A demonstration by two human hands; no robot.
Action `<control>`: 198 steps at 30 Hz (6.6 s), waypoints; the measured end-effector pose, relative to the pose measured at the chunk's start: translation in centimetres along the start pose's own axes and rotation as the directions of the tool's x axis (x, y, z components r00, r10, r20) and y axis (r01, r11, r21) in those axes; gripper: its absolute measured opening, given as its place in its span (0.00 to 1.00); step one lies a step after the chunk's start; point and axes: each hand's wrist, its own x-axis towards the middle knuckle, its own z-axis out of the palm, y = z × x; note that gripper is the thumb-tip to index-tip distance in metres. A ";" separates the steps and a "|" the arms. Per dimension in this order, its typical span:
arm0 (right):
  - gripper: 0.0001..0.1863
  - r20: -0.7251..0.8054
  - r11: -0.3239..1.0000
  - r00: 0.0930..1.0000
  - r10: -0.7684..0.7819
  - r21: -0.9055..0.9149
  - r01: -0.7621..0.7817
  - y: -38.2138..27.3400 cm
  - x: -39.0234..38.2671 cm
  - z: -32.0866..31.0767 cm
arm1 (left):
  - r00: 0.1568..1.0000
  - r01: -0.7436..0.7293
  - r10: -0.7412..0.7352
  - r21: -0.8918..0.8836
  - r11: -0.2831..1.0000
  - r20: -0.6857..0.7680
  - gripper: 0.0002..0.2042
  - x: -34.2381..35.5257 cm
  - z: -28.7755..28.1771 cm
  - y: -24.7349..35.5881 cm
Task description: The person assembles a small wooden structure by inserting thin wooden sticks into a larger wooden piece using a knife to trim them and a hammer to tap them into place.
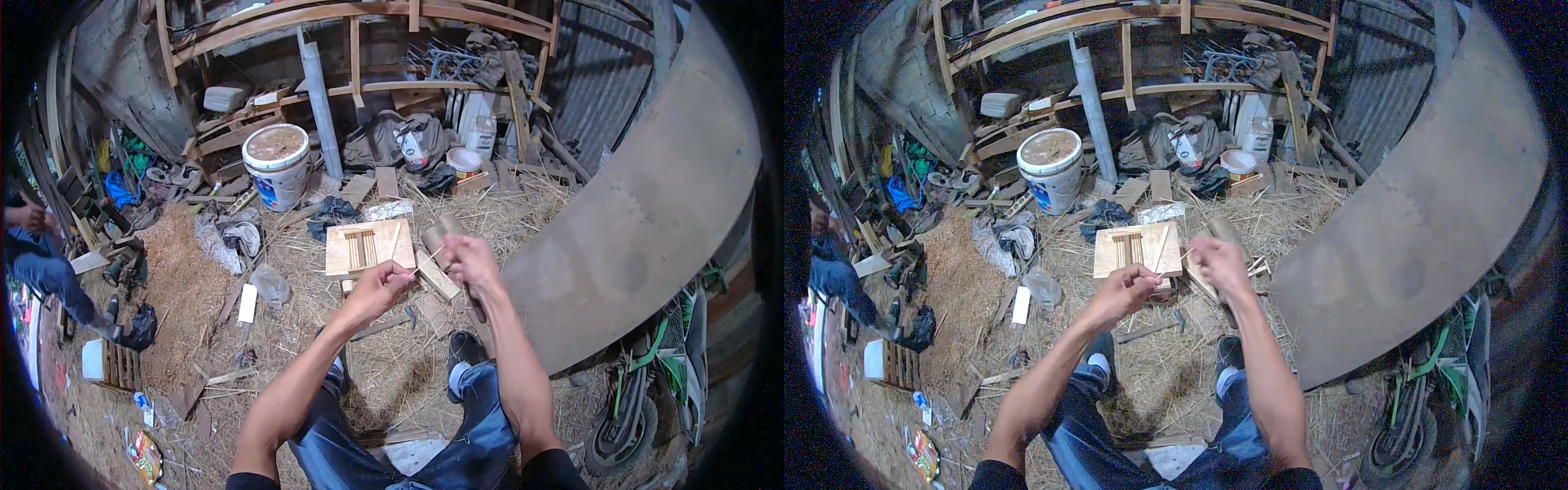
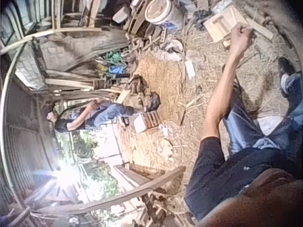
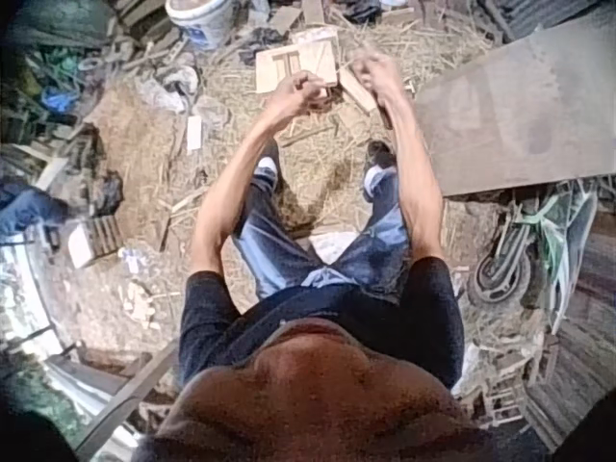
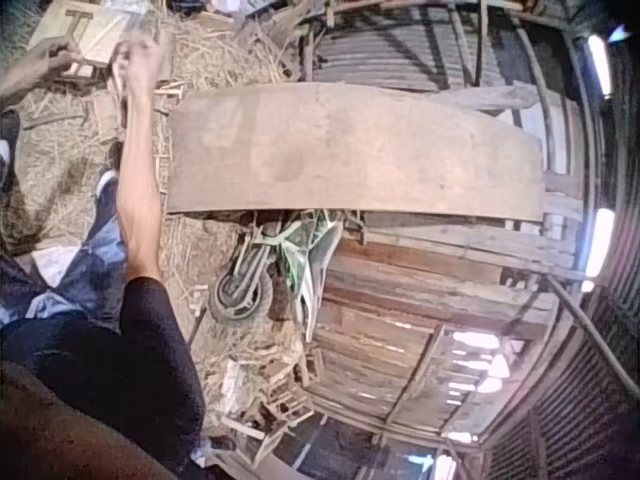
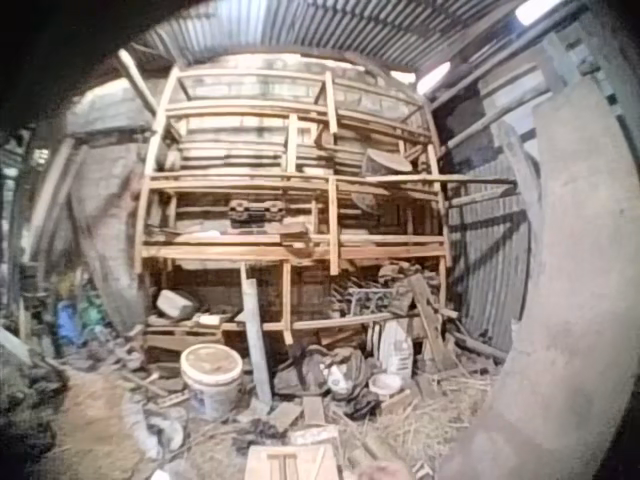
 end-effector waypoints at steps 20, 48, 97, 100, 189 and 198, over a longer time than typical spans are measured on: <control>0.10 0.197 0.997 0.980 0.011 0.069 -0.025 1.1 -0.6 1.6 | 0.994 0.098 -0.087 -0.182 0.978 0.071 0.07 0.4 -0.3 0.4; 0.11 -0.180 0.985 0.980 -0.083 0.137 0.108 0.8 1.7 -2.7 | 0.933 -0.169 0.303 0.505 0.847 -0.195 0.07 -0.3 1.2 0.2; 0.13 -0.040 0.983 0.982 -0.184 0.015 0.185 1.4 0.1 -2.6 | 0.864 -0.255 0.455 0.593 0.764 -0.214 0.06 -0.2 1.3 1.1; 0.12 0.198 0.995 0.976 -0.095 -0.008 0.099 1.1 -2.2 2.9 | 0.891 -0.210 0.383 0.527 0.823 -0.242 0.07 0.2 1.7 0.4; 0.09 -0.012 0.980 0.993 -0.117 0.161 0.117 0.2 0.2 -0.5 | 0.978 -0.148 0.193 0.378 0.914 -0.083 0.08 0.1 -0.7 -1.4; 0.11 0.129 0.994 0.986 -0.105 0.007 0.105 0.8 -2.2 2.6 | 0.954 -0.221 0.277 0.358 0.907 -0.113 0.09 1.1 -0.9 -2.5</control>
